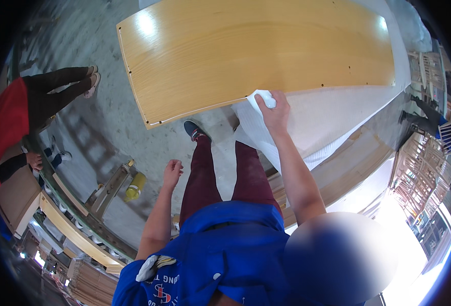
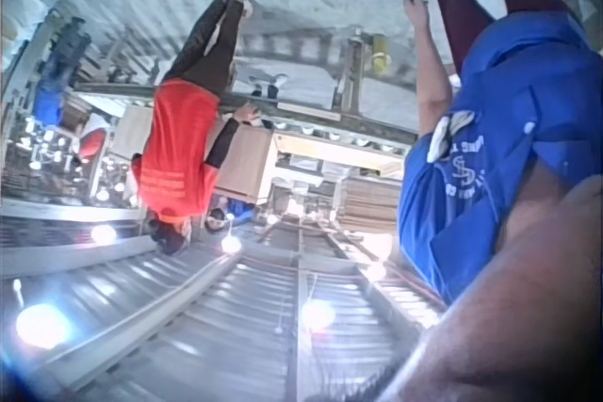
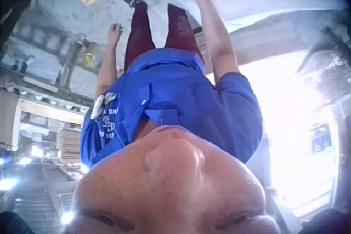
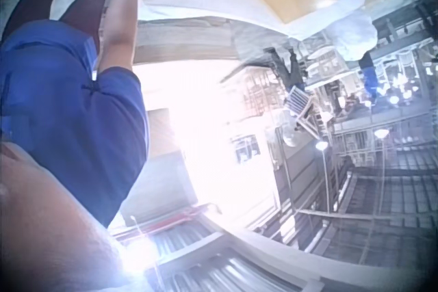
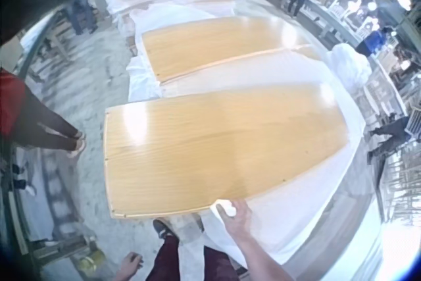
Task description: The person wipes the surface of light-colored wooden panels with a white cloth. They move along a roller conveyor, wiping multiple panels one by one, and also wipe panels stacked on the floor. Other workers are visible in the background assembling furniture.
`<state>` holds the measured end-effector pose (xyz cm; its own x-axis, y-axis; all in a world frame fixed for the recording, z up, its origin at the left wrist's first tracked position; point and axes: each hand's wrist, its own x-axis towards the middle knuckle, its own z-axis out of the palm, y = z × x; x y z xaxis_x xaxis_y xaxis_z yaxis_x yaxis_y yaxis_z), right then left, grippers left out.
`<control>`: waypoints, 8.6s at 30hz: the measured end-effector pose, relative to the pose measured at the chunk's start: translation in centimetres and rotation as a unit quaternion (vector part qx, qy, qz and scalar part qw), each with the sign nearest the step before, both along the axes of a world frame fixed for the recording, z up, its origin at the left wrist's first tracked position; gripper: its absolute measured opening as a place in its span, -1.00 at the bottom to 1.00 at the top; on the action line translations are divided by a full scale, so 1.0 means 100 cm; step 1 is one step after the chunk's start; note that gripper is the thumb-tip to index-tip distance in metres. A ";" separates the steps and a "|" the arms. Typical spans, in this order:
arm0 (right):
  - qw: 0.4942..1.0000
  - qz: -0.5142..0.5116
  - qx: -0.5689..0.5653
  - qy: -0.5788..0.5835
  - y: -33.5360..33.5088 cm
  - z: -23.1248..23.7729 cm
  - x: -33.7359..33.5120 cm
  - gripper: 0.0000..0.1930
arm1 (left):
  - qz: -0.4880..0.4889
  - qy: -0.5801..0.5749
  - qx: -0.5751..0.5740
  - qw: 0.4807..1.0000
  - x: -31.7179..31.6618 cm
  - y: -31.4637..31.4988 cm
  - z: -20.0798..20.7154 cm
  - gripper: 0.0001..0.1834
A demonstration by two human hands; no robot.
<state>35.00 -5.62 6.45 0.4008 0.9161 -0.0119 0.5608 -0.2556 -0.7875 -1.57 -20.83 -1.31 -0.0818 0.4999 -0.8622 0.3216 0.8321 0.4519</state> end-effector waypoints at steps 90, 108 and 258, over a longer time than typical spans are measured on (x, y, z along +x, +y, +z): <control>0.907 -0.416 0.059 0.020 0.005 -0.004 0.443 -0.74 | -0.267 0.464 0.403 0.742 0.572 0.329 0.023 -0.48; 0.871 -0.478 0.087 -0.074 0.030 -0.005 0.587 -0.69 | -0.285 0.445 0.383 0.758 0.569 0.329 0.027 -0.44; 0.894 -0.331 0.185 0.239 0.192 0.029 0.591 -0.51 | -0.283 0.476 0.387 0.737 0.560 0.332 0.019 -0.46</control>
<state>94.09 13.54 9.31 0.8868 0.4566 -0.0714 -0.0393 -0.0796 -0.9961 54.39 12.33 0.57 -0.0551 0.9984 0.0136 0.9963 0.0541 0.0669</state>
